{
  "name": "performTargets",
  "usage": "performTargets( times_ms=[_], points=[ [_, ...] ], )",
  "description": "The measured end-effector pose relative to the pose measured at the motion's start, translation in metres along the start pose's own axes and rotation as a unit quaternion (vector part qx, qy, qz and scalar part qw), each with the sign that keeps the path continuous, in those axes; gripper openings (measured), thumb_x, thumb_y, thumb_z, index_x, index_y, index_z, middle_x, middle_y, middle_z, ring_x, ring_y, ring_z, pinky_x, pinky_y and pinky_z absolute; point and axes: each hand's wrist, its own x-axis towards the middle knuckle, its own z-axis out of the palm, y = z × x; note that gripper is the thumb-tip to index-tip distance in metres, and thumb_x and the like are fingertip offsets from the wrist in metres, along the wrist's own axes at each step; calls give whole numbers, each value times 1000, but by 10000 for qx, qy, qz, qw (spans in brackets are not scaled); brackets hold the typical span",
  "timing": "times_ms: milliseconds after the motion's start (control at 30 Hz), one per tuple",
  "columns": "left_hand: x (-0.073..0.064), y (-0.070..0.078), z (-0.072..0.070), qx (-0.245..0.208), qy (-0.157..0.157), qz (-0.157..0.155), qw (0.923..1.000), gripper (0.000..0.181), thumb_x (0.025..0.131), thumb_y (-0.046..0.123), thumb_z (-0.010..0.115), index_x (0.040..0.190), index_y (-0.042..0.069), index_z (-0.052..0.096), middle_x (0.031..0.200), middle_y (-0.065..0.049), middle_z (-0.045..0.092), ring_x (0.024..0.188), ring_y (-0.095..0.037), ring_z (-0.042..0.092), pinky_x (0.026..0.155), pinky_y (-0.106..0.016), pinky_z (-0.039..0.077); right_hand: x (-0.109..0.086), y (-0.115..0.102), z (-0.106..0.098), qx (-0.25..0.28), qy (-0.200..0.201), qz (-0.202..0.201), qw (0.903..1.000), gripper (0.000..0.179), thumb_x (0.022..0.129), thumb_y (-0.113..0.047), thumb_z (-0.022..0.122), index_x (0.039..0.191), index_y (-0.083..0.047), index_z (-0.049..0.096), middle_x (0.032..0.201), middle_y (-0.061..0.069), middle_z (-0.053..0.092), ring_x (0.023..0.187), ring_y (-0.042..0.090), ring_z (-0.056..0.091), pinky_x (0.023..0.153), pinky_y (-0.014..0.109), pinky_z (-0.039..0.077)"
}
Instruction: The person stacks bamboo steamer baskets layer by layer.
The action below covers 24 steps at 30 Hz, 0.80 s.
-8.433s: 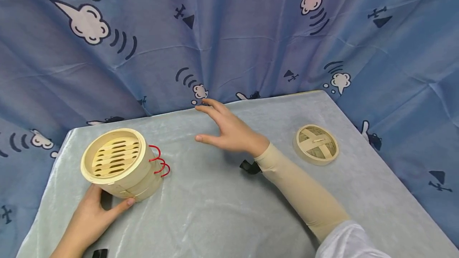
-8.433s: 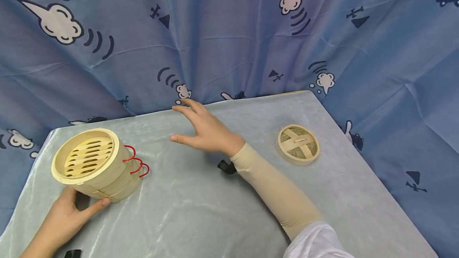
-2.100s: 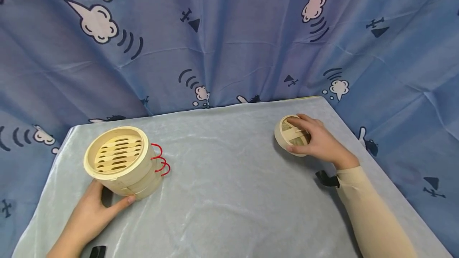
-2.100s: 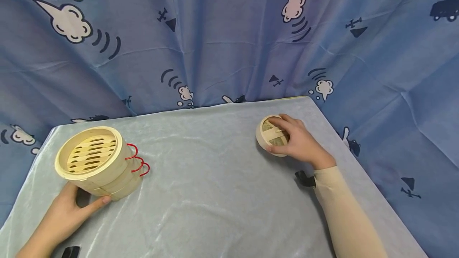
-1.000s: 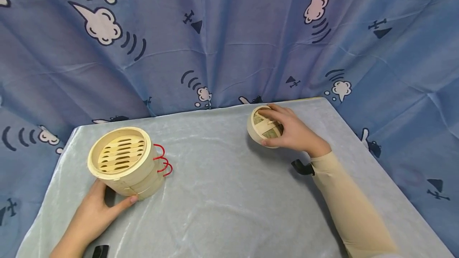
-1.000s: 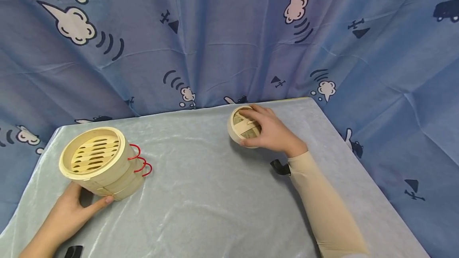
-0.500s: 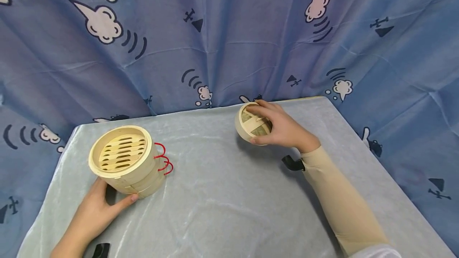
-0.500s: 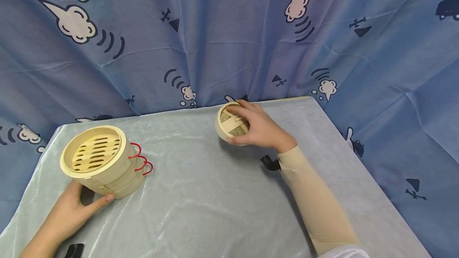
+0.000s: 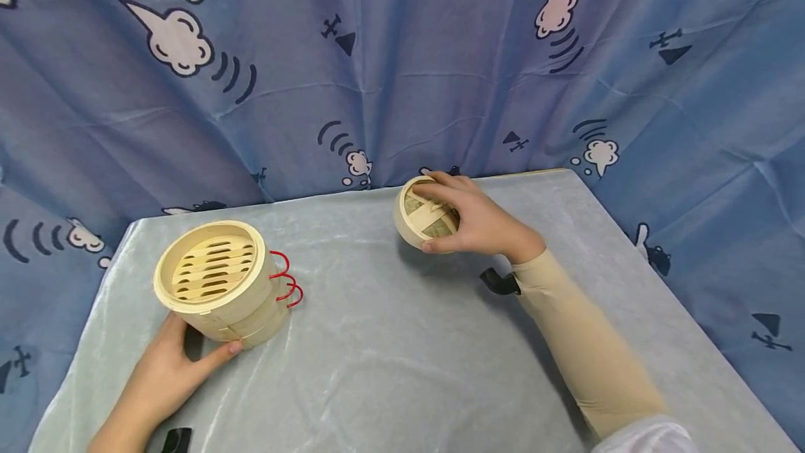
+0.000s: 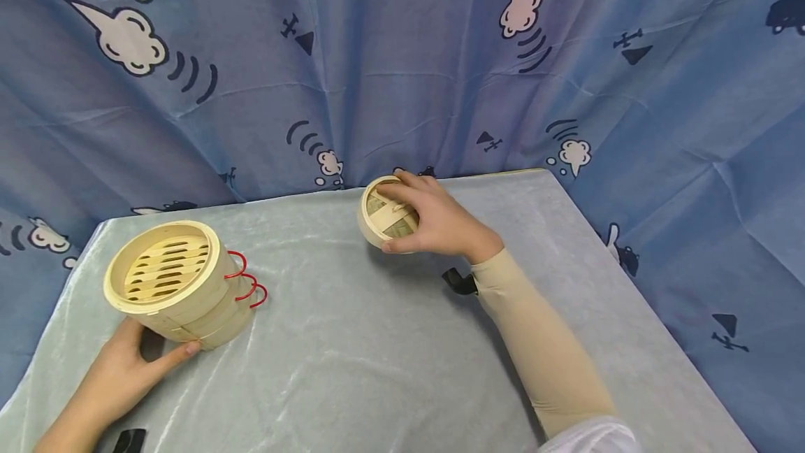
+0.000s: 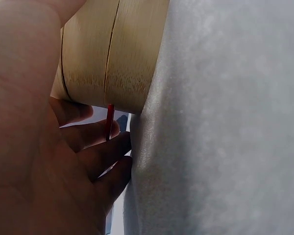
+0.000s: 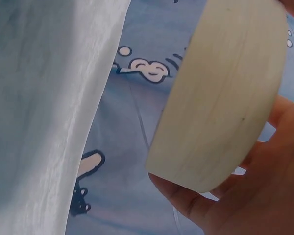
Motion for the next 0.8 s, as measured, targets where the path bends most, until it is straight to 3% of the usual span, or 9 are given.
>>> performTargets(
  times_ms=[100, 333, 500, 733, 800],
  points=[
    [1, 0, 0, 6, 6, 25, 10000, 105, 75, 39, 87, 158, 34, 22, 153, -15, 36, 136, -36, 35, 106, -12, 14, 3, -5, 3, -7, -25, 36, 10000, 91, 66, -70, 80, 146, -44, 45, 160, -9, 23, 139, 25, 27, 97, 52, 37],
    [0, 1, 0, 9, -21, -13, 10000, 105, 76, 40, 87, 158, 34, 22, 153, -16, 36, 136, -38, 36, 105, -11, 13, 14, -15, 6, -25, 106, -320, 9994, 95, 65, -70, 80, 147, -40, 45, 155, -7, 34, 131, 22, 34, 97, 49, 36],
    [-1, 2, -1, 42, -29, -66, 10000, 104, 76, 40, 86, 158, 33, 22, 152, -17, 37, 135, -39, 36, 106, -12, 14, 21, -24, 9, -56, 150, -402, 9991, 95, 64, -72, 79, 147, -40, 44, 155, -9, 33, 133, 21, 32, 98, 48, 37],
    [-1, 1, -1, 49, -56, -99, 9999, 105, 76, 41, 86, 158, 33, 21, 153, -18, 35, 136, -40, 35, 112, -42, 23, 33, -36, 16, 102, 171, -614, 9979, 94, 65, -68, 81, 147, -40, 45, 153, -8, 36, 124, 16, 35, 92, 41, 39],
    [0, 1, -1, 44, -39, -59, 10000, 105, 76, 41, 86, 158, 34, 22, 153, -18, 35, 136, -39, 35, 113, -36, 21, 36, -38, 18, 97, 197, -682, 9974, 94, 65, -69, 81, 147, -39, 46, 153, -9, 36, 120, 15, 37, 89, 39, 39]
  ],
)
